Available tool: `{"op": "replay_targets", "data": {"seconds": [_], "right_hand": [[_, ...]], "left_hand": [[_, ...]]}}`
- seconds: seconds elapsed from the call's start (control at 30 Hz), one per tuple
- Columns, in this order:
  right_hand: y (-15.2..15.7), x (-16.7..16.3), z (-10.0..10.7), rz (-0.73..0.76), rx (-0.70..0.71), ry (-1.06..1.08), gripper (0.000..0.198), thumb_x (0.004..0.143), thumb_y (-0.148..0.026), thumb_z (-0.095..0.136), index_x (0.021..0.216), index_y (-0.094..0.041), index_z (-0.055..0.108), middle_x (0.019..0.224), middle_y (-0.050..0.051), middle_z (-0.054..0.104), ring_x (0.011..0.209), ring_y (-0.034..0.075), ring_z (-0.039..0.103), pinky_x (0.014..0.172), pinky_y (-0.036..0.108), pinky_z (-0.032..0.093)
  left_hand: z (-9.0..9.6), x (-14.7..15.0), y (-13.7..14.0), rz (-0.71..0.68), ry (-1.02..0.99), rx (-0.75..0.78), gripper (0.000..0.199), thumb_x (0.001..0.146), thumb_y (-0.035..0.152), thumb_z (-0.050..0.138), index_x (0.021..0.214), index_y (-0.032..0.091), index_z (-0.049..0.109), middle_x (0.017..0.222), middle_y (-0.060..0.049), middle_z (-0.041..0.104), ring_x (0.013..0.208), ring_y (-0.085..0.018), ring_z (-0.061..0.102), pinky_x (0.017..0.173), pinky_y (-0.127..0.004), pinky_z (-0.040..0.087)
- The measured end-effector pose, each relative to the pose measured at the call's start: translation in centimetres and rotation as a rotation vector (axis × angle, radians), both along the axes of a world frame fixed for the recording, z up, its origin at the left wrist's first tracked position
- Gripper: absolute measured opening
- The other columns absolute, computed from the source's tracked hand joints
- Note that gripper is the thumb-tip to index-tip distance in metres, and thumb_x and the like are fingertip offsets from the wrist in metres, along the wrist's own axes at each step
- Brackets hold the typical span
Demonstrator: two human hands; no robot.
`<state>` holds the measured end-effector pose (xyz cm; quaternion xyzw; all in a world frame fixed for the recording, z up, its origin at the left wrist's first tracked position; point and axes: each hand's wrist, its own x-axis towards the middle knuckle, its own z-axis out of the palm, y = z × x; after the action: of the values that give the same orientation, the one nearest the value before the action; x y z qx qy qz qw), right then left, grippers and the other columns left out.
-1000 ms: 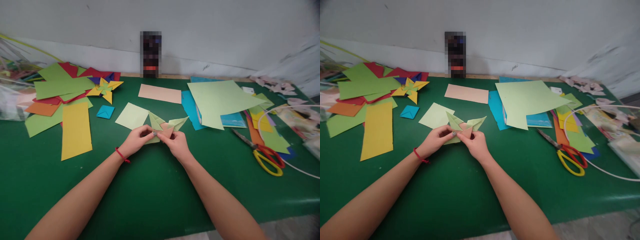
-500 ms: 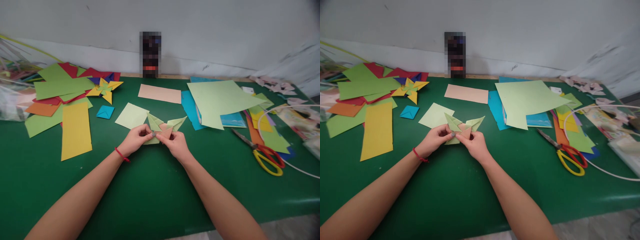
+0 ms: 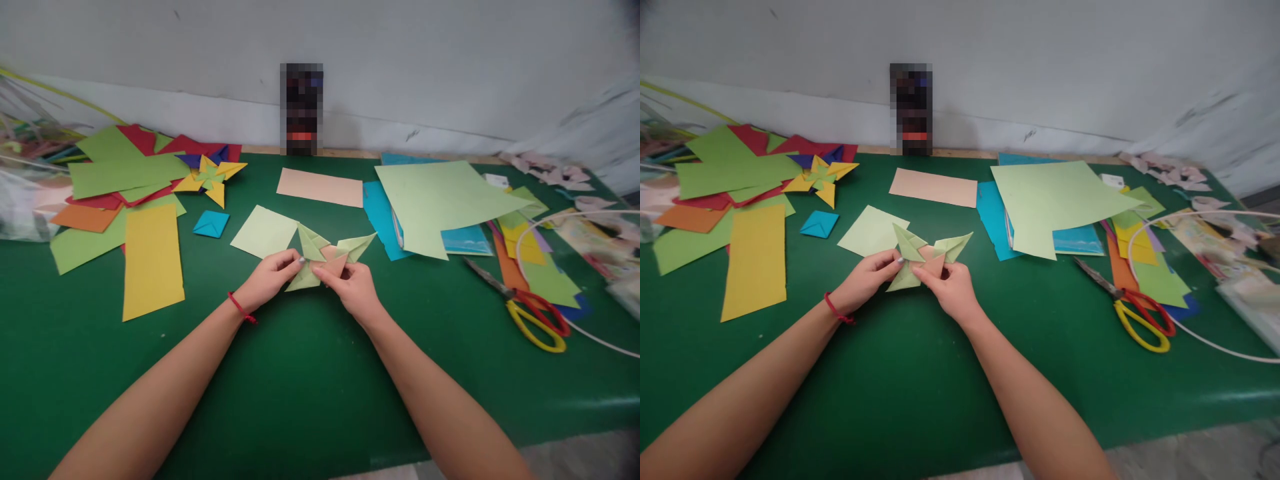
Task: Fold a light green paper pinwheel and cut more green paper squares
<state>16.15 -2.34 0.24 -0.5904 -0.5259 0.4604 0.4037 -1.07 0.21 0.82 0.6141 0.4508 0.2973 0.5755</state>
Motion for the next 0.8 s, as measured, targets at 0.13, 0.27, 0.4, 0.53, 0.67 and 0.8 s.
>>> {"op": "replay_targets", "data": {"seconds": [0.13,0.27,0.4,0.53,0.67,0.8], "right_hand": [[0.15,0.04,-0.25,-0.01,0.004,0.033,0.031,0.064,-0.041,0.066,0.053,-0.013,0.059,0.049,0.0,0.051,0.048,0.01,0.043,0.044,0.024,0.036],[0.14,0.1,-0.38,-0.003,0.017,0.018,0.031,0.064,-0.042,0.066,0.054,-0.013,0.06,0.049,0.0,0.052,0.048,0.011,0.044,0.044,0.024,0.035],[0.08,0.06,-0.34,-0.006,0.015,0.01,0.032,0.063,-0.042,0.067,0.052,-0.013,0.06,0.049,0.0,0.051,0.047,0.011,0.044,0.044,0.024,0.034],[0.07,-0.06,-0.2,-0.002,0.014,0.036,0.03,0.063,-0.04,0.068,0.053,-0.013,0.06,0.05,-0.001,0.05,0.048,0.01,0.042,0.045,0.024,0.034],[0.08,-0.08,-0.16,0.005,0.012,0.042,0.03,0.063,-0.04,0.068,0.053,-0.013,0.059,0.051,-0.001,0.049,0.049,0.01,0.041,0.046,0.024,0.033],[0.06,-0.03,-0.19,-0.005,0.0,0.014,0.032,0.064,-0.04,0.068,0.051,-0.013,0.055,0.048,-0.002,0.046,0.048,0.01,0.039,0.045,0.024,0.03]], "left_hand": [[0.17,0.06,-0.01,0.002,0.03,0.009,0.03,0.082,0.042,0.044,0.065,0.017,0.045,0.059,0.004,0.037,0.055,-0.009,0.035,0.05,-0.021,0.03],[0.04,0.19,0.02,-0.032,-0.017,0.01,0.024,0.077,0.04,0.053,0.075,0.016,0.053,0.072,0.001,0.052,0.067,-0.011,0.047,0.061,-0.023,0.038],[-0.38,0.16,0.06,-0.002,-0.027,0.003,0.024,0.076,0.039,0.056,0.072,0.016,0.052,0.069,0.002,0.052,0.064,-0.01,0.046,0.059,-0.022,0.037],[-0.54,0.12,0.01,0.011,-0.033,0.0,0.024,0.076,0.038,0.056,0.07,0.016,0.051,0.066,0.003,0.049,0.06,-0.009,0.044,0.056,-0.021,0.035],[-0.33,0.15,-0.06,0.022,-0.031,-0.005,0.024,0.076,0.038,0.056,0.07,0.016,0.051,0.066,0.003,0.05,0.06,-0.009,0.044,0.056,-0.021,0.035],[0.12,0.13,-0.06,0.028,0.003,0.012,0.026,0.079,0.039,0.051,0.066,0.016,0.05,0.059,0.005,0.042,0.055,-0.008,0.038,0.052,-0.021,0.03]]}}
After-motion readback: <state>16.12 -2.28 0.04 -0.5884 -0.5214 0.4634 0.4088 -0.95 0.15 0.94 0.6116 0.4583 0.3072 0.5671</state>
